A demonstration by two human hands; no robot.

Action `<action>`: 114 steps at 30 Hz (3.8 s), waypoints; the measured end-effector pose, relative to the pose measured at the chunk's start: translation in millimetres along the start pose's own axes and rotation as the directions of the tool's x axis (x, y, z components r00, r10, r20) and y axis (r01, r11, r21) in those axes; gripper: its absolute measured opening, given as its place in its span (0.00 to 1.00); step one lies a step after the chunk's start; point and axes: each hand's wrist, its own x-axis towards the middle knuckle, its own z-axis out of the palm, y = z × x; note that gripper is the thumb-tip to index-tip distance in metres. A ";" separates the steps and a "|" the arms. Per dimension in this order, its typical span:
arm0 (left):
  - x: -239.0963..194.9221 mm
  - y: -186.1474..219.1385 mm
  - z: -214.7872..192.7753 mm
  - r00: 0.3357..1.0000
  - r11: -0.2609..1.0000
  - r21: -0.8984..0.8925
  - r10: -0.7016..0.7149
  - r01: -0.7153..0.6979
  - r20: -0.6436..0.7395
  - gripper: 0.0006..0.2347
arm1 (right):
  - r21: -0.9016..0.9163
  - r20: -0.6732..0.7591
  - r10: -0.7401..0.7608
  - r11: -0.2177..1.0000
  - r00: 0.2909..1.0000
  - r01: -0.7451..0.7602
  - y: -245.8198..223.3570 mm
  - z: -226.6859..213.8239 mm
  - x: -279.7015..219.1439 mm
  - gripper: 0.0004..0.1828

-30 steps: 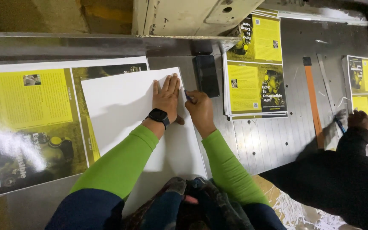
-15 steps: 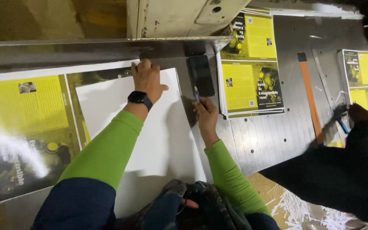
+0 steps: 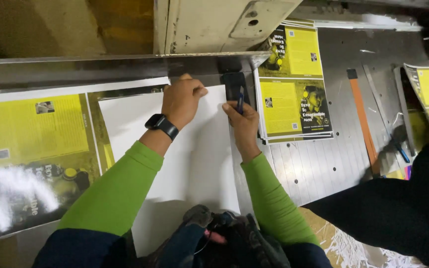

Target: Manually trimming the edges of printed paper sheets using a small hand-held cutting tool on a metal workbench.

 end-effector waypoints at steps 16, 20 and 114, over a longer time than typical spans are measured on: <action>-5.9 -25.4 -70.6 0.962 0.980 -0.139 -0.170 0.142 -0.214 0.07 | -0.415 -0.064 0.300 0.859 0.952 -0.299 43.5 -150.3 -182.9 0.06; -15.2 -29.4 -78.3 0.948 0.979 -0.183 -0.139 0.088 -0.288 0.09 | -0.412 -0.048 0.277 0.870 0.960 -0.272 58.9 -192.3 -204.2 0.03; -153.4 -50.8 142.8 0.793 0.675 -0.603 -0.598 0.424 -0.112 0.05 | -0.629 0.052 -0.672 0.552 0.739 0.547 22.2 -193.9 -188.0 0.16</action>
